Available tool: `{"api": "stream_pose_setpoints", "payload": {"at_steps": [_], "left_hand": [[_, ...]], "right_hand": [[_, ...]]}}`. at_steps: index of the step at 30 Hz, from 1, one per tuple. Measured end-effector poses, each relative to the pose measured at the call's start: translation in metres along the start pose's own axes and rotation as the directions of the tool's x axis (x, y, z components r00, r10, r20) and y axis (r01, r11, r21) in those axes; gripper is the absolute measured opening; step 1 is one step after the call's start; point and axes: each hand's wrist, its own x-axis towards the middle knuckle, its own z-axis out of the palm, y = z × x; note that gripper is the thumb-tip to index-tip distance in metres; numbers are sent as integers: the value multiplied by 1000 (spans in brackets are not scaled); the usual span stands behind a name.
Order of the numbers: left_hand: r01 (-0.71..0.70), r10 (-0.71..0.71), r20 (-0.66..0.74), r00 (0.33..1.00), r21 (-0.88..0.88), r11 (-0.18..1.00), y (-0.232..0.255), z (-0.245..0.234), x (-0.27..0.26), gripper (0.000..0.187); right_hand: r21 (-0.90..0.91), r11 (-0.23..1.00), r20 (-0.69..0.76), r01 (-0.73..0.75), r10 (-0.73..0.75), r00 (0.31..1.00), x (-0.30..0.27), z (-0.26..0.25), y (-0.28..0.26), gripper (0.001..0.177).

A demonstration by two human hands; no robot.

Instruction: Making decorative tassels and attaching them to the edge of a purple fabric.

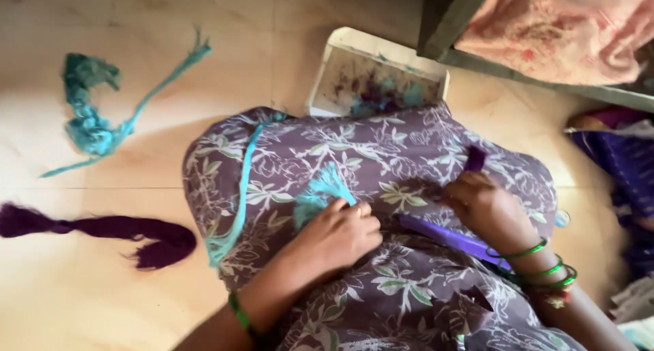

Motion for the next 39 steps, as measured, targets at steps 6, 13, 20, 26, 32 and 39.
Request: {"api": "stream_pose_setpoints", "payload": {"at_steps": [6, 13, 20, 26, 32, 39], "left_hand": [[-4, 3, 3, 1000, 133, 991, 4, -21, 19, 10], [218, -201, -180, 963, 79, 973, -11, -84, 27, 12], [258, -399, -707, 583, -305, 917, 2, -181, 0, 9], [370, -456, -746, 486, -298, 880, 16, -176, 12, 12], [278, -519, -623, 585, -447, 850, -15, -109, 81, 13], [76, -426, -335, 841, -705, 705, 49, -21, 274, 18]], "right_hand": [[255, 943, -250, -214, 278, 927, -35, -49, 28, 12], [325, 941, -300, -92, 195, 934, -20, -72, -3, 17], [769, 626, -218, 132, 62, 974, 35, -53, -112, 15], [539, 842, -143, 18, 71, 987, 16, 3, -73, 24], [344, 938, -80, -44, 76, 994, -85, 10, 23, 25], [375, 921, -160, -101, 172, 972, -128, 13, 24, 37]]}}
